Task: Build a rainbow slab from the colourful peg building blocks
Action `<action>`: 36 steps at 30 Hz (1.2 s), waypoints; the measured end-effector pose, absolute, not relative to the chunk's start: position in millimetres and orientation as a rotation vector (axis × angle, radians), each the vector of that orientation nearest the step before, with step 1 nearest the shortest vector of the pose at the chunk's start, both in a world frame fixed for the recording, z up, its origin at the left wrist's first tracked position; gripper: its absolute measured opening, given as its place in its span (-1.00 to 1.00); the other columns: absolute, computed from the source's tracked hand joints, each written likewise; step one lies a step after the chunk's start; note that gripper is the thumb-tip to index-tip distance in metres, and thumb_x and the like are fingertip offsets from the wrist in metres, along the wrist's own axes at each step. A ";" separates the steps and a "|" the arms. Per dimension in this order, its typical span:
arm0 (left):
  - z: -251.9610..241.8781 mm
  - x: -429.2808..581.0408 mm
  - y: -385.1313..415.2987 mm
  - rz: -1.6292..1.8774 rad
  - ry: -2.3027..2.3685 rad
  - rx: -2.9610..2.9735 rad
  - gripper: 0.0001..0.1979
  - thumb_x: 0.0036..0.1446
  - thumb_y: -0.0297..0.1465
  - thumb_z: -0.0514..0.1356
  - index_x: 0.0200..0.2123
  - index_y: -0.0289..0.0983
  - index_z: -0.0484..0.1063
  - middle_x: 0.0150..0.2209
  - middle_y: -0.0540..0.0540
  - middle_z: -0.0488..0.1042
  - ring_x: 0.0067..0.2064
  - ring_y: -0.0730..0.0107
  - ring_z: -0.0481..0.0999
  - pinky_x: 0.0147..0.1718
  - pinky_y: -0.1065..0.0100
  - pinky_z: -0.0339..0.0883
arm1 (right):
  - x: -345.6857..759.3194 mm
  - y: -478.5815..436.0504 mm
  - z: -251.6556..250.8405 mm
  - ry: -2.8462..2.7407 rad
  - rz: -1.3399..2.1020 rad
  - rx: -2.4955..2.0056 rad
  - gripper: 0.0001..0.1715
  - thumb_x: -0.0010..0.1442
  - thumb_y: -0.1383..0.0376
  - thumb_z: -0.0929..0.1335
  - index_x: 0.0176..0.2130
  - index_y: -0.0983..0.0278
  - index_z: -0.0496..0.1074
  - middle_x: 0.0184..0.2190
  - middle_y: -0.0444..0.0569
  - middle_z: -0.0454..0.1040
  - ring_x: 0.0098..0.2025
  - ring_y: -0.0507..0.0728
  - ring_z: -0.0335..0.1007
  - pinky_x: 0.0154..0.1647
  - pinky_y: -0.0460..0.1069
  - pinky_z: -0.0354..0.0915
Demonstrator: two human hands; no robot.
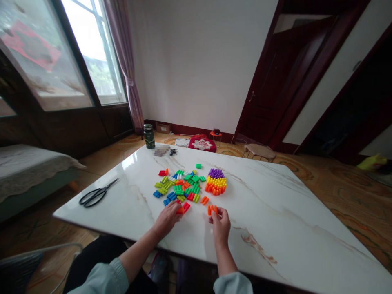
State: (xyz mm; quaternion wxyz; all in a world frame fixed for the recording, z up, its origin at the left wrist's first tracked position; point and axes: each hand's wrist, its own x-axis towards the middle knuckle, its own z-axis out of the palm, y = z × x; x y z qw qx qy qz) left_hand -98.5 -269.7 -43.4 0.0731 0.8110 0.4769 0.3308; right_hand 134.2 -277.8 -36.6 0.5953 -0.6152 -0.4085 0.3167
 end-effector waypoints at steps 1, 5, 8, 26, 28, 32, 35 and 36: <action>-44.0 -97.9 -269.3 1.001 1.439 2.466 -0.77 0.21 -0.49 0.01 -0.09 -0.25 0.37 -0.13 -0.15 0.44 -0.03 0.24 0.39 -0.01 0.20 0.35 | 134.9 -278.5 -37.0 -0.902 0.791 -1.392 -0.55 -0.03 0.03 0.40 -0.24 0.30 0.36 -0.39 -0.05 0.49 -0.49 0.09 0.44 -0.49 -0.02 0.40; -51.7 -96.6 -267.2 1.101 1.680 2.459 -0.55 0.21 -0.48 0.01 0.18 -0.26 0.21 0.18 -0.24 0.26 0.22 0.12 0.20 0.16 0.05 0.17 | 125.4 -284.4 -45.0 -0.999 0.807 -1.421 -0.47 -0.01 -0.02 0.38 -0.16 0.30 0.40 -0.35 0.00 0.53 -0.43 0.12 0.46 -0.45 -0.02 0.39; -58.6 -97.0 -266.1 1.076 1.757 2.484 -0.49 0.19 -0.39 0.08 0.22 -0.26 0.17 0.24 -0.27 0.17 0.26 0.04 0.15 0.17 -0.01 0.14 | 126.9 -283.6 -50.2 -1.118 0.653 -1.508 -0.50 0.02 -0.01 0.36 -0.18 0.31 0.45 -0.31 0.03 0.56 -0.32 0.17 0.47 -0.29 0.02 0.39; -68.7 -97.0 -261.1 0.991 1.869 2.535 -0.46 0.15 -0.39 0.09 0.22 -0.28 0.17 0.24 -0.30 0.20 0.26 -0.01 0.18 0.19 0.00 0.12 | 178.3 -213.0 -53.5 -1.317 0.335 -1.598 -0.70 -0.03 0.12 0.31 -0.34 0.27 0.43 -0.43 0.05 0.55 -0.40 0.17 0.45 -0.31 0.05 0.37; -68.2 -96.9 -261.2 0.989 1.868 2.525 -0.45 0.14 -0.38 0.09 0.22 -0.27 0.16 0.24 -0.29 0.20 0.26 -0.01 0.19 0.18 -0.01 0.13 | 168.6 -205.3 -53.8 -1.322 0.333 -1.583 -0.71 -0.02 0.13 0.30 -0.34 0.26 0.41 -0.43 0.04 0.55 -0.41 0.16 0.46 -0.31 0.04 0.37; -67.6 -96.5 -260.8 0.980 1.864 2.520 -0.43 0.14 -0.38 0.09 0.23 -0.27 0.14 0.24 -0.28 0.21 0.26 0.00 0.19 0.18 -0.02 0.13 | 159.2 -192.2 -58.4 -1.342 0.316 -1.549 -0.70 0.00 0.11 0.31 -0.32 0.27 0.40 -0.42 0.04 0.54 -0.39 0.17 0.46 -0.29 0.05 0.37; -67.8 -96.8 -260.4 0.992 1.868 2.516 -0.43 0.14 -0.38 0.09 0.24 -0.27 0.14 0.24 -0.28 0.20 0.25 0.00 0.19 0.18 -0.01 0.14 | 157.2 -192.0 -61.0 -1.311 0.279 -1.509 -0.68 0.04 0.10 0.32 -0.29 0.29 0.39 -0.37 0.05 0.52 -0.40 0.15 0.45 -0.30 0.04 0.38; -68.0 -97.0 -260.3 0.996 1.867 2.512 -0.42 0.13 -0.38 0.09 0.24 -0.27 0.14 0.25 -0.27 0.20 0.25 0.00 0.19 0.18 -0.01 0.14 | 156.7 -194.2 -61.0 -1.308 0.248 -1.498 -0.70 0.06 0.10 0.31 -0.30 0.28 0.39 -0.36 0.05 0.51 -0.40 0.14 0.43 -0.31 0.04 0.38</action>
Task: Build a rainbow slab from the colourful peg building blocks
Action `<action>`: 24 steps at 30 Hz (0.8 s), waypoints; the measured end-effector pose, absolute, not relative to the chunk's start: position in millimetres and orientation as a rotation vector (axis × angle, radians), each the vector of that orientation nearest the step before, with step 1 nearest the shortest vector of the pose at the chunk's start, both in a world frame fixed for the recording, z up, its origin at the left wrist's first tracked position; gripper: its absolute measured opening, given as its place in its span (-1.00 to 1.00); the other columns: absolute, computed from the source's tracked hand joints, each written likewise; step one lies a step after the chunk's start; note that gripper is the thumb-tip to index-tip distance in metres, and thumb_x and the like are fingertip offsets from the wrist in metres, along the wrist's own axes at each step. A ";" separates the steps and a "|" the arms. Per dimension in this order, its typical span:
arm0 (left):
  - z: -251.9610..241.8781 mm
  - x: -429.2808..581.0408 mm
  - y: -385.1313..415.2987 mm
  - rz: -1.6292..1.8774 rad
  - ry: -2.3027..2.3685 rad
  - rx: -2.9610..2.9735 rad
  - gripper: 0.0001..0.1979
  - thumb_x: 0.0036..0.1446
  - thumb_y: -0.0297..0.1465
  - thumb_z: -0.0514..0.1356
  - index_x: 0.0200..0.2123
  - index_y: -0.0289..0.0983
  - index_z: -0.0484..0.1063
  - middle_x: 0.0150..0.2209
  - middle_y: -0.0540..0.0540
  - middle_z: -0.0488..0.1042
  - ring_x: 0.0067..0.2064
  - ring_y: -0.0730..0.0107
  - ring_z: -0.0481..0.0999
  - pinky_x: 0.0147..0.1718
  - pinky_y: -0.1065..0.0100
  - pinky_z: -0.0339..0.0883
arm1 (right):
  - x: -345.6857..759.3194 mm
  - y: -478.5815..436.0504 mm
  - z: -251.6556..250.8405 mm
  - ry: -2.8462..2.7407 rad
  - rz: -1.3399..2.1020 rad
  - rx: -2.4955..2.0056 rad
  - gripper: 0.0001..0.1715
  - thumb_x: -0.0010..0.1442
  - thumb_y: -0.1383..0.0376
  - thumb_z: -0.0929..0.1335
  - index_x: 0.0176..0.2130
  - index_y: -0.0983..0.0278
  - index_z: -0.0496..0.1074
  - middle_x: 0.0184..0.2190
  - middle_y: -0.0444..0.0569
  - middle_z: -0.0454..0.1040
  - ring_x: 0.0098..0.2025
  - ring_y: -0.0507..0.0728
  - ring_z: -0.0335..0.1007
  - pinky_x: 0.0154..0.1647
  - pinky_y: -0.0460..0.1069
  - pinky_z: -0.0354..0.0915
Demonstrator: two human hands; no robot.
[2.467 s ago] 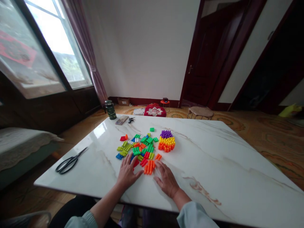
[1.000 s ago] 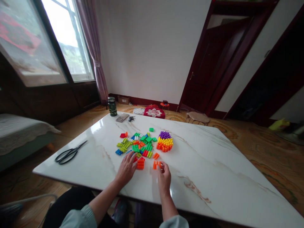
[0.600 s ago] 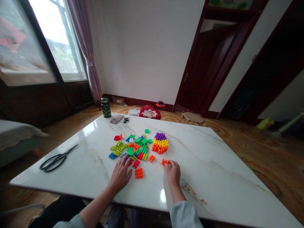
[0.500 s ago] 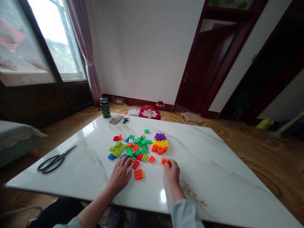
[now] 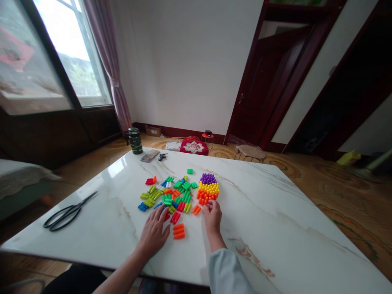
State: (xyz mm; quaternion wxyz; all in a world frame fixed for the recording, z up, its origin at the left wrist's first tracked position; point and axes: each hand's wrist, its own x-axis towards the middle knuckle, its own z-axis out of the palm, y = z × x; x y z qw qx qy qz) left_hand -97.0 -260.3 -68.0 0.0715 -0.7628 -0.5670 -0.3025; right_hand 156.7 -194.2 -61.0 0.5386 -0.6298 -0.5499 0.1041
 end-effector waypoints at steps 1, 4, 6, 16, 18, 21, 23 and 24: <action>-68.2 -97.2 -260.2 -0.913 -1.706 -2.296 -0.42 0.13 -0.38 0.09 0.24 -0.26 0.14 0.25 -0.27 0.20 0.25 0.00 0.19 0.18 -0.01 0.14 | 156.1 -197.1 -60.4 -1.320 0.210 -1.489 -0.72 0.10 0.11 0.29 -0.32 0.28 0.39 -0.36 0.04 0.49 -0.40 0.13 0.42 -0.30 0.03 0.37; -68.4 -97.6 -260.2 -0.912 -1.714 -2.315 -0.42 0.13 -0.37 0.09 0.24 -0.26 0.15 0.25 -0.27 0.20 0.26 0.00 0.18 0.19 -0.01 0.13 | 153.4 -206.4 -56.3 -1.463 0.134 -1.453 -0.72 0.19 0.14 0.26 -0.40 0.26 0.40 -0.40 0.01 0.45 -0.37 0.12 0.38 -0.27 0.02 0.35; -68.2 -97.7 -260.3 -0.904 -1.718 -2.326 -0.43 0.14 -0.37 0.09 0.23 -0.27 0.16 0.25 -0.27 0.20 0.27 0.00 0.17 0.20 0.00 0.12 | 151.3 -209.7 -52.8 -1.574 0.154 -1.413 -0.69 0.22 0.15 0.25 -0.41 0.27 0.43 -0.40 0.03 0.46 -0.35 0.12 0.38 -0.26 0.01 0.34; -64.8 -97.0 -261.8 -0.881 -1.737 -2.327 -0.42 0.11 -0.38 0.10 0.22 -0.28 0.16 0.25 -0.27 0.19 0.26 0.00 0.18 0.20 0.01 0.11 | 150.6 -204.1 -53.3 -1.715 0.210 -1.414 -0.60 0.27 0.27 0.18 -0.18 0.33 0.55 -0.20 0.10 0.54 -0.15 0.16 0.45 -0.04 0.06 0.35; -64.0 -96.9 -262.0 -0.886 -1.736 -2.327 -0.42 0.11 -0.38 0.10 0.23 -0.28 0.15 0.25 -0.28 0.20 0.25 0.00 0.19 0.20 0.01 0.11 | 151.1 -204.1 -53.8 -1.732 0.213 -1.435 -0.58 0.27 0.29 0.16 -0.16 0.32 0.56 -0.17 0.09 0.55 -0.12 0.16 0.45 -0.01 0.07 0.35; -64.2 -97.1 -262.2 -0.876 -1.729 -2.327 -0.41 0.11 -0.39 0.10 0.23 -0.30 0.15 0.25 -0.28 0.20 0.26 -0.01 0.17 0.21 0.01 0.09 | 151.9 -203.7 -54.6 -1.749 0.209 -1.465 -0.57 0.24 0.33 0.17 -0.13 0.30 0.56 -0.14 0.08 0.55 -0.09 0.16 0.45 0.02 0.08 0.34; -65.2 -97.3 -262.2 -0.877 -1.725 -2.330 -0.42 0.12 -0.39 0.09 0.23 -0.30 0.15 0.25 -0.29 0.19 0.27 -0.02 0.16 0.21 0.00 0.09 | 152.3 -202.8 -55.7 -1.761 0.200 -1.476 -0.56 0.22 0.37 0.16 -0.12 0.31 0.56 -0.12 0.08 0.55 -0.07 0.16 0.44 0.03 0.07 0.34; -65.7 -97.4 -262.2 -0.882 -1.721 -2.332 -0.42 0.12 -0.39 0.09 0.23 -0.31 0.15 0.25 -0.29 0.19 0.27 -0.02 0.15 0.21 -0.01 0.09 | 152.3 -202.3 -56.5 -1.766 0.192 -1.481 -0.56 0.21 0.39 0.16 -0.12 0.31 0.56 -0.12 0.07 0.55 -0.06 0.16 0.43 0.04 0.07 0.34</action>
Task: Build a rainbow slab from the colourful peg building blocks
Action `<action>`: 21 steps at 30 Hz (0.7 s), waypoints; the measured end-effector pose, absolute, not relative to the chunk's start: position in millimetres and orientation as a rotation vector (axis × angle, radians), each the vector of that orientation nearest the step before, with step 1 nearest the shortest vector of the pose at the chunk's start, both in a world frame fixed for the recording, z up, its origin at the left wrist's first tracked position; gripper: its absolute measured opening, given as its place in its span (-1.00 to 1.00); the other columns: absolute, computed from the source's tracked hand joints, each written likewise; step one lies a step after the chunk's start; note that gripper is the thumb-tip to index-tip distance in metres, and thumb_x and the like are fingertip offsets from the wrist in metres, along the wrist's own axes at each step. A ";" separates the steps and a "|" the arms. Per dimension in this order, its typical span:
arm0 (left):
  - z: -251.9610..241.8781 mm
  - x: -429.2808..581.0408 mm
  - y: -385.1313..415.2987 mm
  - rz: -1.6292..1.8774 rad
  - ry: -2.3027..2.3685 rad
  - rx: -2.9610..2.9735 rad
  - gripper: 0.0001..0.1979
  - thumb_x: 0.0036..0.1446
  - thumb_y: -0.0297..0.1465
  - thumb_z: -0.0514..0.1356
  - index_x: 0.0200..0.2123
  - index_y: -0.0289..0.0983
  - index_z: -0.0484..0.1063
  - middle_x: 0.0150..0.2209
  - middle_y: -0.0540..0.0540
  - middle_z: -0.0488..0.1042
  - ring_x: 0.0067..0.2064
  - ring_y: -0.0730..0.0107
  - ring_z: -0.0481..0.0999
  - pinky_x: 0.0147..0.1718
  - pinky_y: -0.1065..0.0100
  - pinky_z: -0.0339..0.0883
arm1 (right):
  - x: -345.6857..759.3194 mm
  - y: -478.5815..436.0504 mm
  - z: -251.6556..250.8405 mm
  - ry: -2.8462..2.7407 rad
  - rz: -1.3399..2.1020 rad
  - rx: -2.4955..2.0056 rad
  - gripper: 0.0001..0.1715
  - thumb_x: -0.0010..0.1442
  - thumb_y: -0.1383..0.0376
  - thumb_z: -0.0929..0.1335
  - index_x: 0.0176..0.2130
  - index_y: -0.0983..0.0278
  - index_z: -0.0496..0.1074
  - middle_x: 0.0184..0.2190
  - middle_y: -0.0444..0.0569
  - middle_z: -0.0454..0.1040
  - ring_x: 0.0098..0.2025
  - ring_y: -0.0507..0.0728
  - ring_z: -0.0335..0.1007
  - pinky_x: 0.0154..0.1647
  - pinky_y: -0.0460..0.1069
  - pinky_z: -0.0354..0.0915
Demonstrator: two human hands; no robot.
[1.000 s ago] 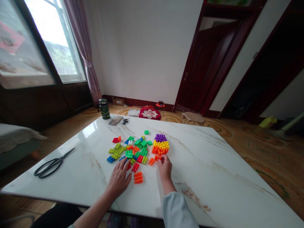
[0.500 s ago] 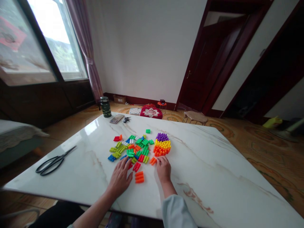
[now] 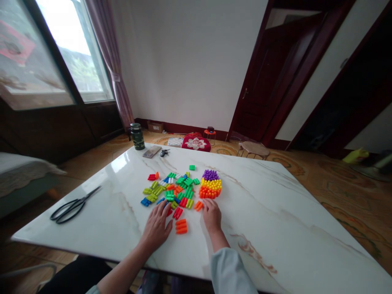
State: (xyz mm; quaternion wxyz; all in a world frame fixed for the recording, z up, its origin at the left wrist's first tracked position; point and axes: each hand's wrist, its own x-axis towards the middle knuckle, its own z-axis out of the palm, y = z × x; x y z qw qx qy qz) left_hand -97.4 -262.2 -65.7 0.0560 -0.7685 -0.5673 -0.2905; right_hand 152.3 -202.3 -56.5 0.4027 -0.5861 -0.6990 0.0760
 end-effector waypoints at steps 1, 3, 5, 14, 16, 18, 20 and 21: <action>-66.2 -97.5 -262.1 -0.890 -1.715 -2.334 -0.42 0.12 -0.39 0.09 0.23 -0.31 0.15 0.25 -0.29 0.19 0.27 -0.01 0.15 0.20 -0.02 0.09 | 152.3 -201.9 -57.4 -1.770 0.183 -1.484 -0.55 0.20 0.40 0.16 -0.12 0.31 0.56 -0.12 0.07 0.55 -0.05 0.16 0.43 0.04 0.07 0.33; -66.7 -97.7 -262.0 -0.908 -1.703 -2.334 -0.42 0.13 -0.40 0.09 0.23 -0.31 0.14 0.25 -0.29 0.19 0.27 -0.01 0.15 0.19 -0.03 0.10 | 152.2 -201.5 -58.7 -1.772 0.164 -1.485 -0.57 0.20 0.40 0.17 -0.13 0.31 0.56 -0.12 0.07 0.55 -0.06 0.16 0.43 0.04 0.06 0.33; -66.5 -97.7 -261.9 -0.923 -1.697 -2.329 -0.43 0.14 -0.40 0.08 0.24 -0.30 0.14 0.25 -0.29 0.19 0.27 -0.01 0.15 0.19 -0.04 0.10 | 152.1 -202.3 -59.0 -1.767 0.147 -1.477 -0.58 0.20 0.40 0.18 -0.13 0.30 0.55 -0.14 0.07 0.55 -0.08 0.15 0.43 0.01 0.05 0.34; -64.8 -95.8 -262.3 -0.891 -1.695 -2.311 -0.44 0.14 -0.39 0.09 0.21 -0.34 0.16 0.22 -0.33 0.23 0.25 -0.02 0.17 0.17 -0.03 0.13 | 135.7 -225.7 -33.9 -2.026 0.222 -1.167 -0.63 0.15 0.47 0.22 -0.16 0.25 0.53 -0.16 0.03 0.53 -0.07 0.14 0.37 0.02 0.05 0.31; -64.9 -95.8 -262.0 -0.904 -1.687 -2.308 -0.44 0.13 -0.39 0.10 0.21 -0.34 0.16 0.21 -0.33 0.24 0.25 -0.03 0.18 0.17 -0.03 0.13 | 124.4 -236.8 -23.2 -2.136 0.348 -1.164 -0.76 0.13 0.36 0.33 -0.19 0.23 0.53 -0.19 0.00 0.51 -0.10 0.14 0.38 -0.04 0.02 0.33; -65.4 -96.1 -261.6 -0.922 -1.677 -2.301 -0.44 0.13 -0.39 0.10 0.21 -0.33 0.16 0.21 -0.32 0.24 0.25 -0.03 0.18 0.16 -0.03 0.14 | 112.4 -248.0 -12.8 -2.287 0.441 -1.196 -0.74 0.04 0.28 0.43 -0.18 0.20 0.53 -0.18 -0.04 0.49 -0.11 0.14 0.37 -0.06 0.00 0.33; -66.4 -96.6 -261.1 -0.930 -1.668 -2.296 -0.44 0.14 -0.38 0.10 0.22 -0.31 0.15 0.21 -0.31 0.24 0.24 -0.02 0.19 0.15 -0.03 0.16 | 101.4 -257.2 -3.7 -2.424 0.444 -1.268 -0.64 -0.01 0.26 0.47 -0.14 0.17 0.52 -0.16 -0.06 0.47 -0.10 0.15 0.35 -0.06 0.00 0.32; -67.0 -96.9 -260.8 -0.931 -1.665 -2.295 -0.44 0.14 -0.38 0.10 0.22 -0.31 0.15 0.21 -0.30 0.24 0.24 -0.02 0.20 0.15 -0.03 0.16 | 96.6 -260.5 0.2 -2.473 0.416 -1.323 -0.60 -0.01 0.26 0.47 -0.10 0.16 0.51 -0.15 -0.06 0.47 -0.09 0.16 0.34 -0.06 0.01 0.32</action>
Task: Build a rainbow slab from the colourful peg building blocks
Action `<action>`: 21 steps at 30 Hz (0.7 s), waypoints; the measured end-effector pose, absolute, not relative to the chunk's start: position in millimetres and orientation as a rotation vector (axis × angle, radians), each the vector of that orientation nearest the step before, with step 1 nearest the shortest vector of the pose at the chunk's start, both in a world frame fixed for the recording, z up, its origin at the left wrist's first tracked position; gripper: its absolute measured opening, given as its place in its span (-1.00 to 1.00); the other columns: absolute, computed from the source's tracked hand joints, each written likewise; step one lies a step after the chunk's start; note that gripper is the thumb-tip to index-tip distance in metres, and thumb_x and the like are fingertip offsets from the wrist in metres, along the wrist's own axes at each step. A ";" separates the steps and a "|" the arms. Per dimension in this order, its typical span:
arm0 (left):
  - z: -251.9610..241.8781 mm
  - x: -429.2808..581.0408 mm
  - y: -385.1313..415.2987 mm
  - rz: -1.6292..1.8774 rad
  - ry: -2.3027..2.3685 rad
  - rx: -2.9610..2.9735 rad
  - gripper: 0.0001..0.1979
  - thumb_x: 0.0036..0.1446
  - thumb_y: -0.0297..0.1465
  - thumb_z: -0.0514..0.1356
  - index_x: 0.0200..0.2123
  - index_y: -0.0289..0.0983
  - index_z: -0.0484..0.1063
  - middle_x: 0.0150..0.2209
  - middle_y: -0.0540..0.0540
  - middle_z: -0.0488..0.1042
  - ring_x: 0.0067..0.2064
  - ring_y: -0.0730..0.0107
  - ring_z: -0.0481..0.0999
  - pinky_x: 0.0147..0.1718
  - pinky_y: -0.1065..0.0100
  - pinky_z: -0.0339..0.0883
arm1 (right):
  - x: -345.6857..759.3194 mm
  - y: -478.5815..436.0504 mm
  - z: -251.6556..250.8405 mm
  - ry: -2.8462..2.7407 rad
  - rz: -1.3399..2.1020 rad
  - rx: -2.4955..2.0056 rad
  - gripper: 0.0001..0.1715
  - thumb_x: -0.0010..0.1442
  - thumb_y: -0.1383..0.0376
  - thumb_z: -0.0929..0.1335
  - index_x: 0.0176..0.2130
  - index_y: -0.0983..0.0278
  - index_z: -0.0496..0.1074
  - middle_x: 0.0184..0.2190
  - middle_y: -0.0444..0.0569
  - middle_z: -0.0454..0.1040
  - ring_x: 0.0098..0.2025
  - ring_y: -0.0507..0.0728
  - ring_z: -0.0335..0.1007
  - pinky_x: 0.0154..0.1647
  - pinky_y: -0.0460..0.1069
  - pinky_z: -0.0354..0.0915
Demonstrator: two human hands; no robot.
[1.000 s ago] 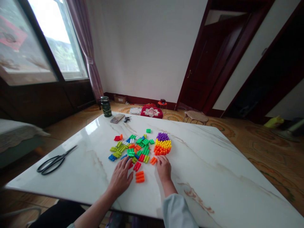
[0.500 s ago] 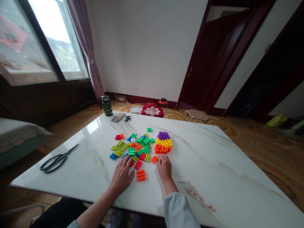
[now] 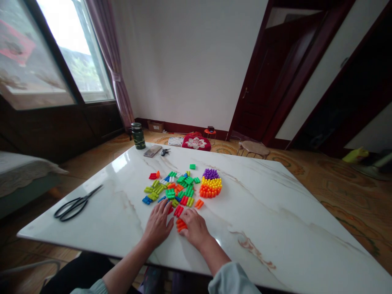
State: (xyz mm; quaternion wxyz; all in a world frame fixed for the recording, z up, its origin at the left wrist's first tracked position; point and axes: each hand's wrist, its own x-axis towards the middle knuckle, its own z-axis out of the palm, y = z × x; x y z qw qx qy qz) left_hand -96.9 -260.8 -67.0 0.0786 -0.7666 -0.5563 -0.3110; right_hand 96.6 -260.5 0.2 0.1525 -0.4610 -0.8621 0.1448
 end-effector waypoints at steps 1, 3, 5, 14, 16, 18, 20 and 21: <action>-67.8 -97.1 -260.5 -0.929 -1.662 -2.296 -0.44 0.14 -0.38 0.09 0.22 -0.31 0.15 0.21 -0.30 0.24 0.23 -0.02 0.20 0.15 -0.03 0.17 | 92.3 -263.1 3.6 -2.509 0.378 -1.386 -0.56 -0.01 0.27 0.47 -0.07 0.16 0.50 -0.15 -0.05 0.46 -0.07 0.18 0.33 -0.06 0.01 0.32; -69.5 -97.5 -259.9 -0.919 -1.656 -2.298 -0.44 0.14 -0.39 0.09 0.22 -0.32 0.15 0.21 -0.31 0.24 0.23 -0.02 0.21 0.15 -0.02 0.16 | 84.5 -266.4 8.9 -2.555 0.297 -1.507 -0.55 -0.01 0.29 0.48 -0.06 0.18 0.50 -0.12 -0.01 0.45 -0.03 0.22 0.31 -0.07 0.04 0.33; -71.1 -98.0 -259.3 -0.907 -1.650 -2.297 -0.45 0.14 -0.39 0.09 0.21 -0.34 0.16 0.20 -0.32 0.25 0.24 -0.02 0.20 0.16 -0.02 0.16 | 77.2 -269.3 11.7 -2.600 0.232 -1.583 -0.61 -0.02 0.29 0.48 -0.13 0.23 0.52 -0.09 0.05 0.43 0.00 0.26 0.29 -0.09 0.05 0.34; -70.9 -99.1 -258.8 -0.938 -1.613 -2.284 -0.45 0.14 -0.39 0.10 0.21 -0.32 0.18 0.19 -0.32 0.27 0.23 -0.03 0.22 0.15 -0.05 0.18 | 93.9 -276.5 -6.8 -2.422 0.176 -1.681 -0.68 0.26 0.39 0.18 -0.25 0.33 0.50 -0.28 0.09 0.51 -0.16 0.17 0.42 -0.12 0.00 0.31; -70.4 -98.8 -259.0 -0.942 -1.614 -2.284 -0.46 0.13 -0.39 0.11 0.20 -0.32 0.19 0.19 -0.31 0.28 0.22 -0.03 0.23 0.15 -0.05 0.18 | 119.8 -266.3 -14.4 -2.256 0.308 -1.668 -0.61 0.26 0.41 0.12 -0.26 0.31 0.49 -0.30 0.06 0.53 -0.22 0.13 0.45 -0.14 -0.03 0.30; -70.2 -98.5 -259.2 -0.943 -1.615 -2.284 -0.46 0.13 -0.39 0.11 0.20 -0.32 0.20 0.18 -0.31 0.29 0.22 -0.04 0.23 0.15 -0.05 0.18 | 150.5 -251.7 -22.8 -1.985 0.390 -1.670 -0.59 0.28 0.32 0.10 -0.20 0.28 0.47 -0.24 0.06 0.55 -0.21 0.13 0.46 -0.12 -0.02 0.29; -70.0 -98.4 -259.2 -0.939 -1.615 -2.283 -0.47 0.14 -0.39 0.11 0.20 -0.32 0.20 0.18 -0.31 0.29 0.22 -0.03 0.23 0.15 -0.04 0.18 | 181.4 -235.1 -31.6 -1.707 0.428 -1.723 -0.59 0.25 0.22 0.12 -0.20 0.28 0.47 -0.23 0.08 0.56 -0.22 0.16 0.47 -0.16 0.00 0.30; -69.8 -98.4 -259.1 -0.937 -1.615 -2.281 -0.46 0.14 -0.39 0.11 0.20 -0.32 0.19 0.18 -0.31 0.29 0.23 -0.03 0.23 0.15 -0.04 0.18 | 195.5 -226.7 -35.7 -1.575 0.418 -1.759 -0.59 0.23 0.19 0.13 -0.21 0.28 0.47 -0.23 0.09 0.56 -0.21 0.18 0.46 -0.16 0.01 0.30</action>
